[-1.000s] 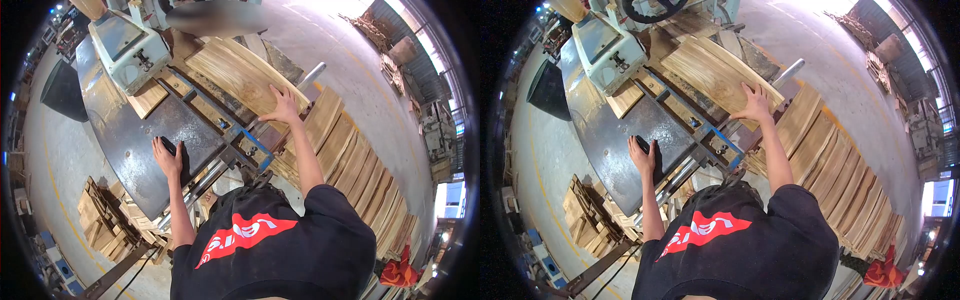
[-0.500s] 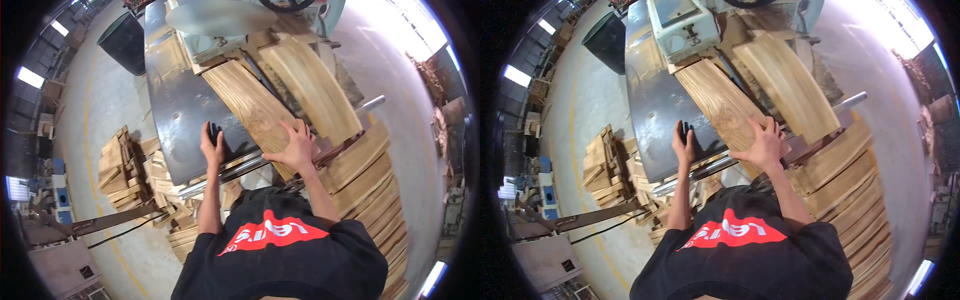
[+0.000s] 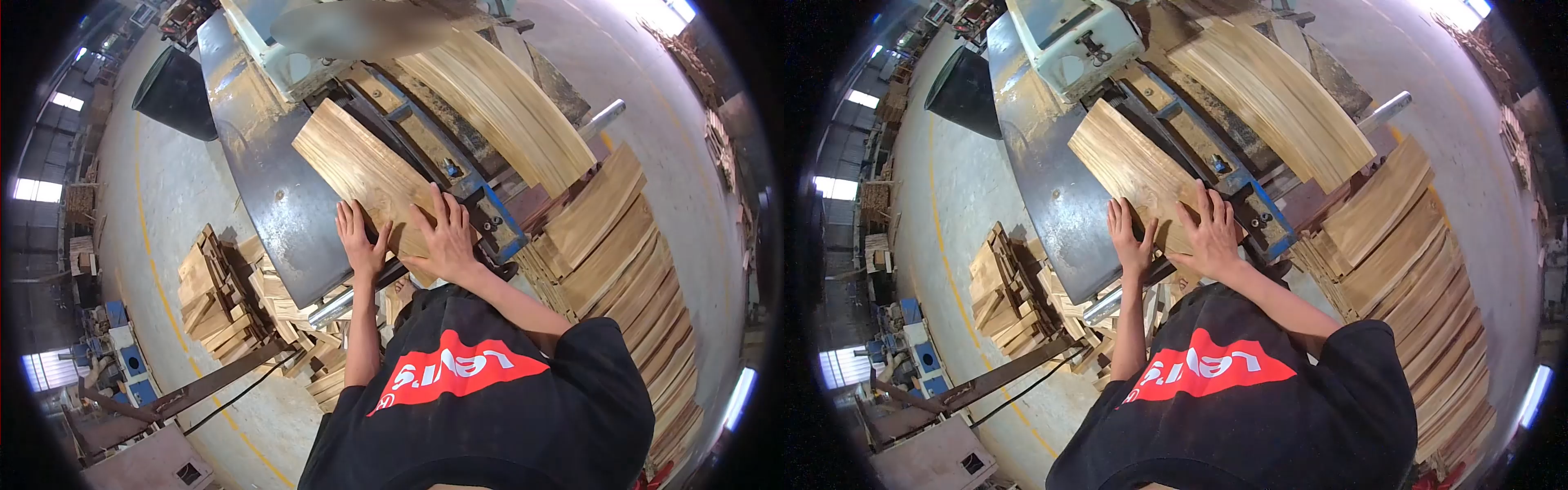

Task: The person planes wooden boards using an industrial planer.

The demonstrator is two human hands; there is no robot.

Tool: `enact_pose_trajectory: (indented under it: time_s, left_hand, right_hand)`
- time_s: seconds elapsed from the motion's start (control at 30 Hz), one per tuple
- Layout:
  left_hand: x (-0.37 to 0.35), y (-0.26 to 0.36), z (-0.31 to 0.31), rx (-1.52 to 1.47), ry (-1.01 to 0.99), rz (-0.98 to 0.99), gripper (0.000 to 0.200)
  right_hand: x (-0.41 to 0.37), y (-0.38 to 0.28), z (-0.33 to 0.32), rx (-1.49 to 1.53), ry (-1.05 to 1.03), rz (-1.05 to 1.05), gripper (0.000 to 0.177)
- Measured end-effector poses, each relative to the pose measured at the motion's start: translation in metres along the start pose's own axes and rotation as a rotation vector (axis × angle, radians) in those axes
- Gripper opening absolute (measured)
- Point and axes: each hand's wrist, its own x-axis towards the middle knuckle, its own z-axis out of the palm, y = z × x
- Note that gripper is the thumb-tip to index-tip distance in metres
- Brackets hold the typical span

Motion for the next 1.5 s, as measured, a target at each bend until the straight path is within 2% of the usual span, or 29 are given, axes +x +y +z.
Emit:
enact_pose_trajectory:
  time_s: [0.13,0.23,0.27,0.37,0.4,0.5,0.53,0.67,0.77,0.8,0.9,0.93,1.03,1.07,1.17,1.2,1.3,1.43,1.47,1.5]
  left_hand:
    - [0.004,0.003,0.008,0.103,-0.005,-0.003,0.095]
    - [0.006,0.005,0.011,0.154,-0.007,0.004,0.098]
    - [0.006,0.005,0.012,0.167,-0.008,-0.001,0.098]
    - [0.006,0.009,0.010,0.187,-0.007,-0.017,0.094]
    - [0.005,0.009,0.010,0.190,0.008,-0.010,0.091]
    - [0.005,0.007,0.011,0.190,0.036,0.001,0.087]
    - [0.005,0.008,0.012,0.185,0.044,0.002,0.086]
    - [0.004,0.008,0.015,0.190,0.093,0.004,0.080]
    - [0.002,0.006,0.008,0.025,0.113,0.011,0.074]
    - [0.000,0.003,0.005,-0.152,0.167,0.007,0.060]
    - [0.000,-0.005,-0.002,-0.528,0.194,-0.162,0.050]
    - [0.000,-0.003,-0.004,-0.458,0.218,-0.157,0.049]
    - [-0.001,0.002,-0.007,-0.354,0.228,-0.086,0.050]
    - [-0.001,0.005,-0.007,-0.298,0.228,-0.074,0.048]
    - [-0.003,-0.001,0.005,-0.241,0.289,-0.133,0.047]
    - [-0.003,0.001,0.005,-0.200,0.297,-0.130,0.048]
    - [-0.003,0.002,0.009,-0.171,0.303,-0.145,0.051]
    - [-0.004,0.002,0.008,-0.255,0.276,-0.171,0.052]
    - [-0.004,0.004,0.006,-0.293,0.262,-0.175,0.053]
    - [-0.005,0.004,0.004,-0.325,0.249,-0.181,0.055]
  right_hand:
    - [-0.009,0.012,0.012,0.137,0.029,0.040,0.091]
    - [-0.010,0.000,0.028,0.489,0.044,0.074,0.084]
    - [-0.012,-0.006,0.031,0.485,0.020,0.062,0.077]
    - [-0.008,-0.013,0.004,0.169,-0.017,0.073,0.077]
    - [-0.010,-0.008,-0.001,0.120,-0.168,0.156,0.081]
    - [-0.027,-0.001,-0.012,0.094,-0.200,0.205,0.095]
    - [-0.034,0.003,-0.008,0.041,-0.193,0.159,0.107]
    - [-0.021,-0.008,-0.011,-0.035,-0.268,0.229,0.112]
    - [0.005,-0.021,-0.025,0.213,-0.329,0.478,0.109]
    - [0.004,-0.012,-0.001,0.280,-0.207,0.549,0.105]
    - [0.000,0.003,0.027,0.777,-0.135,0.628,0.100]
    - [0.001,-0.001,0.032,0.814,-0.094,0.671,0.093]
    - [0.004,0.003,0.042,0.768,-0.174,0.579,0.090]
    - [0.004,0.009,0.043,0.748,-0.141,0.563,0.083]
    - [0.003,-0.005,-0.023,0.202,-0.354,0.460,0.074]
    - [-0.013,0.004,-0.009,0.072,-0.272,0.327,0.073]
    - [-0.023,0.002,-0.015,0.126,-0.485,0.399,0.073]
    - [-0.031,0.002,-0.030,0.432,-0.198,0.397,0.062]
    - [-0.033,-0.007,-0.044,0.531,-0.161,0.366,0.057]
    - [-0.032,-0.020,-0.056,0.583,-0.121,0.223,0.059]
